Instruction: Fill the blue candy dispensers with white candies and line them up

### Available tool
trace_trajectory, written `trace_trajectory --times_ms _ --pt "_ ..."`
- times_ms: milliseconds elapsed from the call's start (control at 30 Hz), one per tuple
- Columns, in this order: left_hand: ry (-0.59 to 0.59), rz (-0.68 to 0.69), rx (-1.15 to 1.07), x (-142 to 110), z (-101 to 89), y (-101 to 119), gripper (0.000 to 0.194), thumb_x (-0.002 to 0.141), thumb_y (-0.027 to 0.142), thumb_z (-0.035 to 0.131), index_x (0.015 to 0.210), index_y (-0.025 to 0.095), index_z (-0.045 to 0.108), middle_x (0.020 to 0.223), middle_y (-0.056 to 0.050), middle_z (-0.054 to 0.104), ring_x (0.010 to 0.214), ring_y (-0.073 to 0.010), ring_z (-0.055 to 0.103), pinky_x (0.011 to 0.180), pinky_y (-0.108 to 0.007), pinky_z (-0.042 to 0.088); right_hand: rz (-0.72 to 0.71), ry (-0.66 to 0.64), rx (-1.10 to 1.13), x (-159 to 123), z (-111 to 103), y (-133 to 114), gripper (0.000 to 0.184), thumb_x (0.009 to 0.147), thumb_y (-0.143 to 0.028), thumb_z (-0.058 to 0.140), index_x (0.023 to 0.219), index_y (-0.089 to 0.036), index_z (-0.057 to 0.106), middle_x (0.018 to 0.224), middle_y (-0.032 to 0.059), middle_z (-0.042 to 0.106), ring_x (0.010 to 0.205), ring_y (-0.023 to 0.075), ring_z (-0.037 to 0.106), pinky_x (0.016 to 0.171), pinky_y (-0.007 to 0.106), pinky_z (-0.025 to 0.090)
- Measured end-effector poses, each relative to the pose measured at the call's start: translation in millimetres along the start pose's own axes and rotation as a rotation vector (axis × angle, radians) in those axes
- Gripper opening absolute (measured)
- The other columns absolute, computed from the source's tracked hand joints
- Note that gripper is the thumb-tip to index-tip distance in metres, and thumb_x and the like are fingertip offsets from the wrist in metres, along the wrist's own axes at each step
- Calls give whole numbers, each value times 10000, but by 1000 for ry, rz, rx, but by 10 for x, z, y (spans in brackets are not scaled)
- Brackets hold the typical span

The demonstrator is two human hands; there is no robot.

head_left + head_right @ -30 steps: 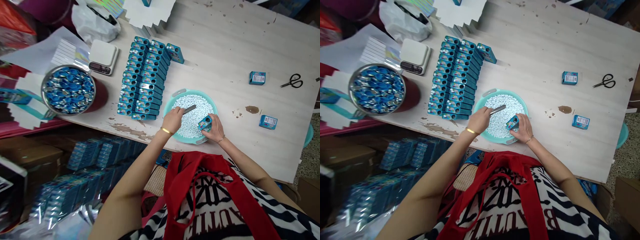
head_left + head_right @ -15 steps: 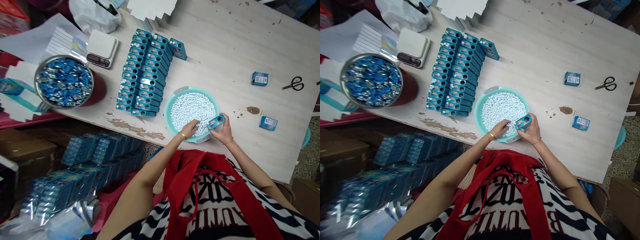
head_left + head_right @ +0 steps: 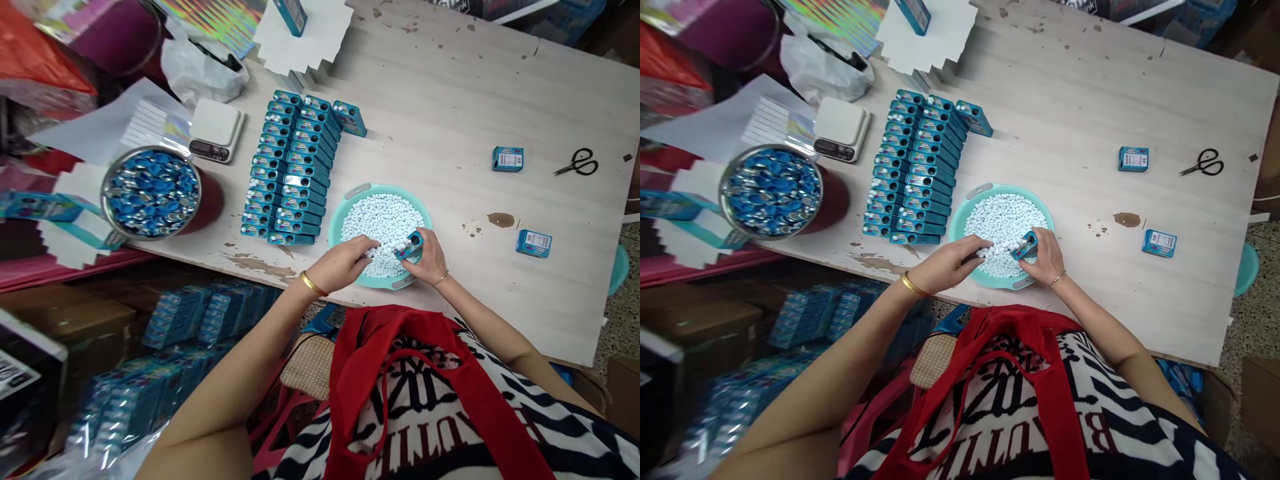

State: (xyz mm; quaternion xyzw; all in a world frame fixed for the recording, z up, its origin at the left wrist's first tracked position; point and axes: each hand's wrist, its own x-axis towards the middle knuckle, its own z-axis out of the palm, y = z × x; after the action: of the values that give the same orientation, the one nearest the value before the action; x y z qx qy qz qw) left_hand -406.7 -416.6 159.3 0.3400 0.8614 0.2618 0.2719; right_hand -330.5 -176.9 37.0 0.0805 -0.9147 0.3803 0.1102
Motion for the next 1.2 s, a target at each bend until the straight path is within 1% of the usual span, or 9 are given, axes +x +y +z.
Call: trace_trajectory --times_ms 167,333,467,567,733,833,967,1100,1200 --pt "-148 -166 408 130 -178 563 336 919 83 402 1199 130 583 1096 -135 644 1014 -257 646 857 -380 533 -56 -13 -10 28 120 -78 815 755 -352 704 1442 -199 292 1332 169 544 1278 361 519 1130 643 399" --pt "-155 -177 629 141 -292 1002 279 953 91 370 1087 132 611 978 -146 639 946 -265 652 719 -342 518 -2 -15 35 2 205 -107 804 750 -357 709 1427 -189 308 1334 178 551 1290 356 517 1136 642 392" --pt "-61 -166 585 159 -244 879 162 950 290 537 1031 160 591 1013 -118 633 940 -258 653 715 -326 515 56 20 34 -38 229 -121 845 741 -402 748 1427 -151 324 1332 202 560 1279 354 536 1123 605 431" --pt "34 -166 413 357 -44 627 397 871 445 670 1133 178 536 1106 -105 637 962 -243 659 740 -312 519 90 27 29 -18 255 -158 902 743 -497 752 1453 -149 317 1321 207 572 1273 361 550 1089 577 478" --pt "-22 -127 301 825 99 341 232 902 364 616 1064 210 549 1027 -59 649 914 -224 660 731 -306 505 101 15 121 256 141 -80 919 819 -470 693 1541 -169 210 1437 194 507 1376 350 472 1129 559 449" --pt "64 -75 296 1093 -199 47 220 924 362 577 1092 220 558 1043 -57 635 931 -215 647 770 -309 507 3 -61 132 602 -207 406 917 847 -488 670 1570 -194 188 1527 175 428 1433 334 408 1183 550 391" --pt "206 -128 420 1564 -833 -702 303 922 355 577 1188 210 563 1131 -84 621 997 -236 639 815 -326 512 160 -84 -183 1221 -905 1690 789 865 -326 603 1560 -155 271 1603 178 329 1521 361 242 1241 605 221" --pt "131 -240 613 2122 -1294 -1532 348 901 286 576 1241 211 583 1229 -106 612 1062 -277 639 821 -345 515 448 -313 -570 1731 -1490 2896 1053 690 -244 749 1573 -56 209 1656 257 138 1535 471 81 1194 672 177" --pt "37 -288 697 2443 -1438 -1997 379 892 235 553 1269 222 584 1262 -106 613 1111 -290 632 837 -351 518 508 -493 -665 1966 -1638 3397 986 706 -238 779 1552 -59 306 1627 298 198 1538 464 70 1173 670 135"
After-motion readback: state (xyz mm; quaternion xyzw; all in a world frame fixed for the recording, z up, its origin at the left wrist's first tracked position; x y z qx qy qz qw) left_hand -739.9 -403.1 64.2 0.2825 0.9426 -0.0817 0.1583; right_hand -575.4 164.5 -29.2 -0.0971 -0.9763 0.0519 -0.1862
